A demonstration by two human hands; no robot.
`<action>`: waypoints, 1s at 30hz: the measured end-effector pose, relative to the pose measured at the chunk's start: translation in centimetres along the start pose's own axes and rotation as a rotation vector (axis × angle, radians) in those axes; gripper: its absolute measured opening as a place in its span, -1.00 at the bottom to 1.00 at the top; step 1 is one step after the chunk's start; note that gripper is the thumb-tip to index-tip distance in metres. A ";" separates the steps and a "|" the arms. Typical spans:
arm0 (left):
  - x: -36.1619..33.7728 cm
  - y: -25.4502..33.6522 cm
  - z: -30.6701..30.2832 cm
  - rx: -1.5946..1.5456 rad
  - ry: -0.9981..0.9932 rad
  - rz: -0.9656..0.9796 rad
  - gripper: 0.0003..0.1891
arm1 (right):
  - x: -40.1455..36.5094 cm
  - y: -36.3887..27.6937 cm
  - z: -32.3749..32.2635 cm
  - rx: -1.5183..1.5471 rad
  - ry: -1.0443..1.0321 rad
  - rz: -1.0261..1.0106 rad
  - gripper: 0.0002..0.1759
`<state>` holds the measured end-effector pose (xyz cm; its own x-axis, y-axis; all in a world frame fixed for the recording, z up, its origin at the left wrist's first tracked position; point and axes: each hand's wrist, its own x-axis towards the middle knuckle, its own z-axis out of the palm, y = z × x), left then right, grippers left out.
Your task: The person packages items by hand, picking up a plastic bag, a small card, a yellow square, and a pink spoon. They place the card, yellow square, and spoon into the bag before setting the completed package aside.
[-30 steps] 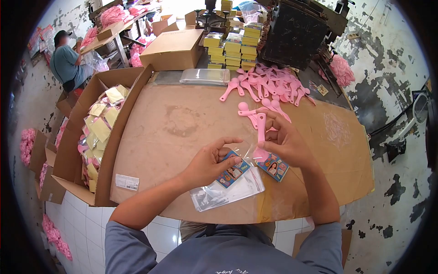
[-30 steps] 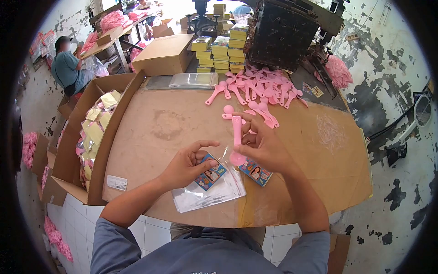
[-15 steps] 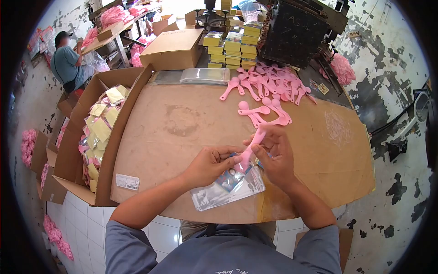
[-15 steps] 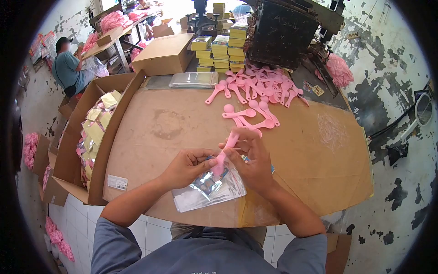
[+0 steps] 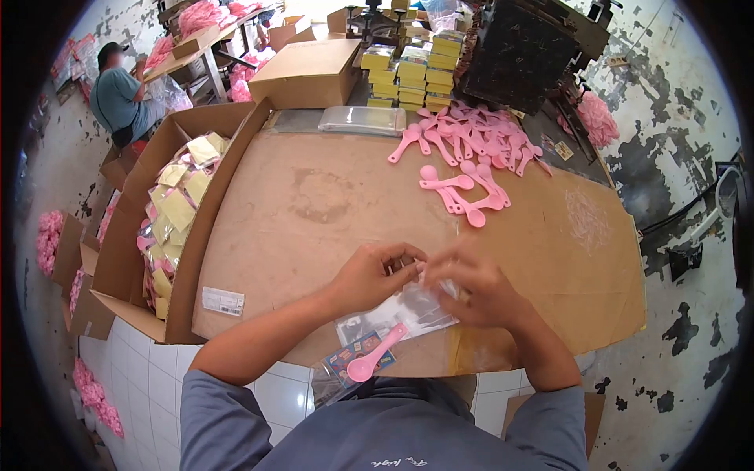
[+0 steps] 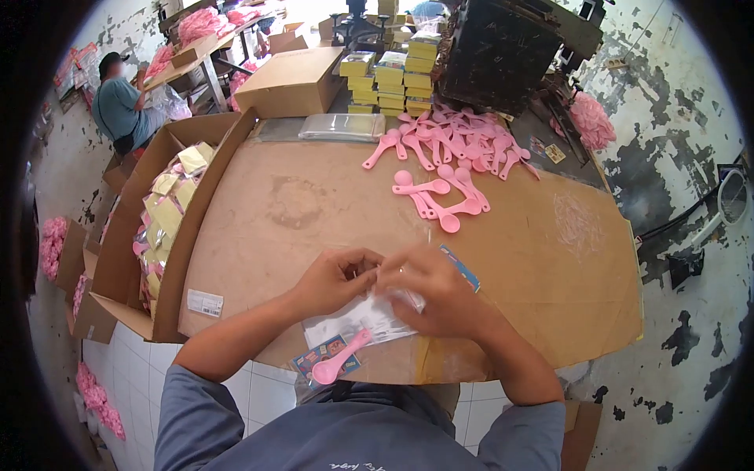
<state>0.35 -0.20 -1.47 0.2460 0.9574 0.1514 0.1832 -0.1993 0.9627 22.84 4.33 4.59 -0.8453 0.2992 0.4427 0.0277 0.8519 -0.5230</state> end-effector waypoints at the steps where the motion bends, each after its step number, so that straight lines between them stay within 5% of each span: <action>1: 0.0 0.2 -0.1 -0.026 0.013 -0.052 -0.77 | -0.4 -0.6 -0.1 0.010 -0.143 -0.062 -0.50; 4: 0.3 0.9 -0.7 -0.072 0.041 -0.138 -0.78 | -0.9 -2.7 1.8 -0.035 -0.400 -0.032 -0.56; 11: 0.3 0.8 -0.6 -0.081 0.023 -0.126 -0.78 | -2.1 -1.3 3.3 -0.060 -0.167 -0.087 -0.63; 14: 0.3 1.3 -0.7 -0.119 0.029 -0.113 -0.78 | -0.6 -3.3 0.5 0.156 -0.061 -0.054 -0.71; 17: 0.3 1.1 -0.9 -0.157 0.029 -0.075 -0.77 | 1.1 -6.1 -4.2 -0.135 0.105 -0.092 -0.74; 21: 0.1 1.5 -1.1 -0.174 0.011 -0.080 -0.75 | 2.3 -7.6 -7.2 -0.510 -0.033 -0.087 -0.74; 27: -0.1 3.9 -0.8 0.058 0.110 0.466 -0.63 | 3.3 -7.0 -7.5 -0.391 0.088 0.095 -0.81; 30: -1.1 5.5 -0.4 0.148 0.103 0.438 -0.61 | 3.3 -6.1 -6.8 -0.344 0.115 0.130 -0.82</action>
<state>0.73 -2.30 3.72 0.2356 0.7908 0.5649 0.2185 -0.6095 0.7621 23.51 3.02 14.22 -0.7584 0.4436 0.4776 0.3243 0.8923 -0.3140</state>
